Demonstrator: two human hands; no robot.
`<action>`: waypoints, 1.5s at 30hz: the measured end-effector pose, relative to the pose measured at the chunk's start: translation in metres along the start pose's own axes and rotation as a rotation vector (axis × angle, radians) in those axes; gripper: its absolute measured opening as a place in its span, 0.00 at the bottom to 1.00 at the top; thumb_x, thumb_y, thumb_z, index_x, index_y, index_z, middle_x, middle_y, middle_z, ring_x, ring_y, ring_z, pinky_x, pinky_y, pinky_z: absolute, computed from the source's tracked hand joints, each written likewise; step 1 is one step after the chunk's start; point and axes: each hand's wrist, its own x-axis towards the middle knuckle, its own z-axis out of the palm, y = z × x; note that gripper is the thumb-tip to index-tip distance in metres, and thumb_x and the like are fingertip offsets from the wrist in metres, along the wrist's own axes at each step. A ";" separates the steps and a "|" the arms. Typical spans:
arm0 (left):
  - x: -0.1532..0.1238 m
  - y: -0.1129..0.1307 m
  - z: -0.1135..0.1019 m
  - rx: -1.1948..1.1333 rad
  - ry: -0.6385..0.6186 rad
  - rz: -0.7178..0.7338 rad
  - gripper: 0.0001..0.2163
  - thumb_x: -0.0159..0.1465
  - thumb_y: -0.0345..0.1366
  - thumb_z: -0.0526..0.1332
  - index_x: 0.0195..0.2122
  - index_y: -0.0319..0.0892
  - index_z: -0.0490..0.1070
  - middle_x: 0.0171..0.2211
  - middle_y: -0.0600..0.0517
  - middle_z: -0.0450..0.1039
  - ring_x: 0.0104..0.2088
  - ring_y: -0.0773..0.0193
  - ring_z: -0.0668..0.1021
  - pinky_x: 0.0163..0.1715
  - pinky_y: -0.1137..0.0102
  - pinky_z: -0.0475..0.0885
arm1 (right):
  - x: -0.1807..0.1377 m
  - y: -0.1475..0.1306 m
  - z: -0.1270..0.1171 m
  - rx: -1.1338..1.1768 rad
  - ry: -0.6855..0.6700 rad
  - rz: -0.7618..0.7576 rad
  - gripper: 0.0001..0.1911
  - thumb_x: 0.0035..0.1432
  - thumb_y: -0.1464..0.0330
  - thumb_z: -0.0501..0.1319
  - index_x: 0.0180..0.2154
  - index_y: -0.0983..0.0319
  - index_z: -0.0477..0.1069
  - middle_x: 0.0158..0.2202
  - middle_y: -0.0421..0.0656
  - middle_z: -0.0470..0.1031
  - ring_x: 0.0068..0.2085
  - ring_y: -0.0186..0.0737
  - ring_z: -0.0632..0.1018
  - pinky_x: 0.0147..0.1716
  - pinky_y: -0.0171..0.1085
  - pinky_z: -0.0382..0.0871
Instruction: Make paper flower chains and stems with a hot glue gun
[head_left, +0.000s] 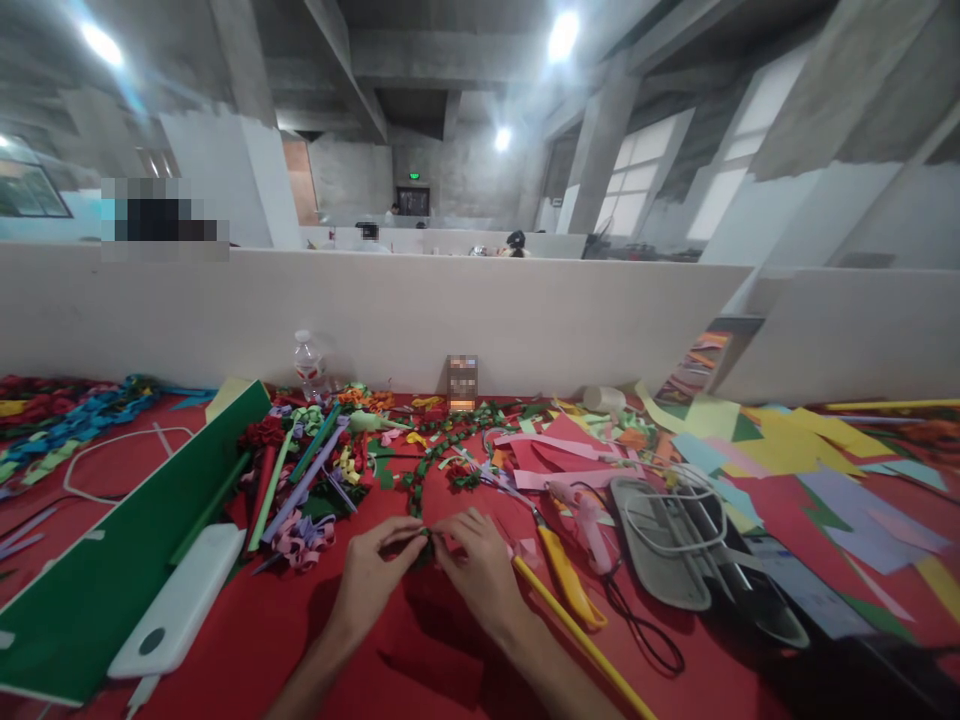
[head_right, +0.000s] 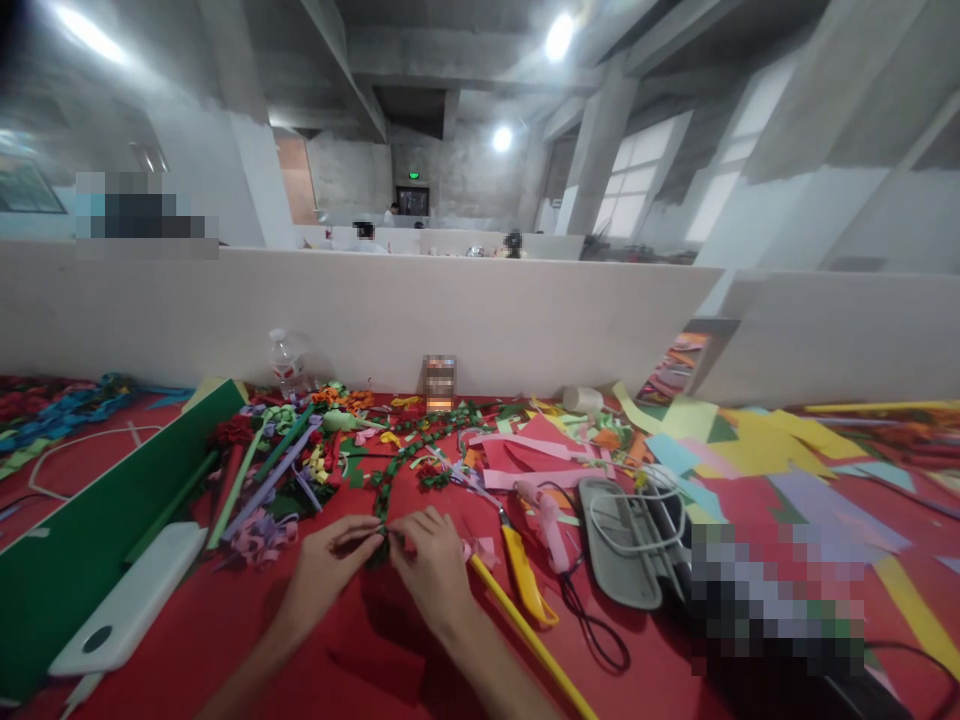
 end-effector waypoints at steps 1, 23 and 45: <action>0.000 0.001 0.000 0.009 -0.003 0.007 0.12 0.59 0.42 0.67 0.40 0.42 0.80 0.39 0.47 0.84 0.42 0.54 0.84 0.47 0.63 0.80 | 0.000 0.000 0.000 -0.032 0.001 -0.012 0.07 0.62 0.75 0.63 0.37 0.58 0.76 0.35 0.41 0.81 0.38 0.43 0.76 0.41 0.40 0.61; 0.002 0.008 -0.002 0.012 -0.004 0.040 0.12 0.60 0.43 0.65 0.39 0.41 0.81 0.38 0.47 0.83 0.40 0.55 0.83 0.44 0.66 0.78 | 0.003 -0.008 -0.012 0.210 -0.012 0.047 0.08 0.66 0.67 0.61 0.43 0.57 0.79 0.40 0.45 0.82 0.42 0.45 0.78 0.43 0.41 0.71; 0.000 0.008 -0.001 -0.047 -0.046 0.072 0.11 0.61 0.39 0.66 0.42 0.41 0.79 0.40 0.46 0.83 0.43 0.57 0.83 0.47 0.67 0.79 | 0.005 -0.009 -0.013 0.474 -0.036 0.270 0.09 0.63 0.65 0.63 0.40 0.59 0.82 0.33 0.44 0.82 0.36 0.43 0.79 0.36 0.38 0.70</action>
